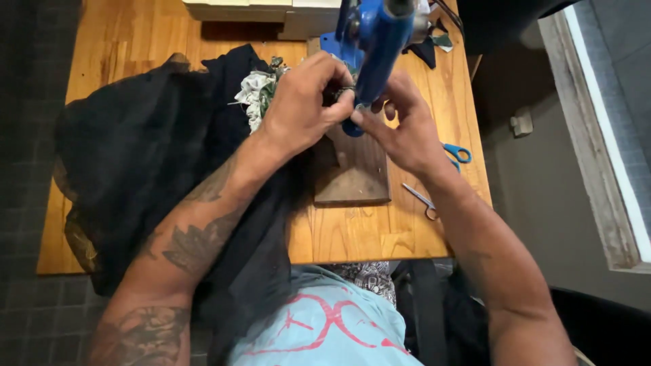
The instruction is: Attaching decorative floral elements to a black mesh garment using a manual press and scissors
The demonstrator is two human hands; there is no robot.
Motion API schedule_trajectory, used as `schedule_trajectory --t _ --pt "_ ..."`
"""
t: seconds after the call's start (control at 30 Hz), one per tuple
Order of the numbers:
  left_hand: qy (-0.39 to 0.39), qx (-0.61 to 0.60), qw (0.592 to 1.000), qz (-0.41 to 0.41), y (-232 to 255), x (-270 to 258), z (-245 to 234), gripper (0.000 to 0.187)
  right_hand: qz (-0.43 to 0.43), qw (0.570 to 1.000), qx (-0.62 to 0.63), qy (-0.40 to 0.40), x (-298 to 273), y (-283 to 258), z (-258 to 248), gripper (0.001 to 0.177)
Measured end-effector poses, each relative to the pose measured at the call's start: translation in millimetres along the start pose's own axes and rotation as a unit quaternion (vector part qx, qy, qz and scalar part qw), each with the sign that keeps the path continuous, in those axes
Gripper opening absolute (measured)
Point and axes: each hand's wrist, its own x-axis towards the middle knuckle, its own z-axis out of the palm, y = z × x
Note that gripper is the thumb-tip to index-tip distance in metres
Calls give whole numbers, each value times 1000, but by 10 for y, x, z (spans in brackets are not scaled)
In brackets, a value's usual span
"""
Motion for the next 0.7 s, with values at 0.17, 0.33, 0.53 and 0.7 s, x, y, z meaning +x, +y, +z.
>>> schedule_trajectory --t 0.17,0.33,0.53,0.7 --pt "-20 -20 1000 0 -4 40 5 15 100 948 284 -103 185 115 -131 26" --pt "-62 0 998 18 96 -16 -57 14 129 948 284 -67 174 330 -115 16" --pt "-92 15 993 70 153 21 -122 15 66 957 280 -38 107 538 -40 9" --pt "-52 28 989 137 118 -18 -124 13 -37 954 293 -48 27 381 -11 15"
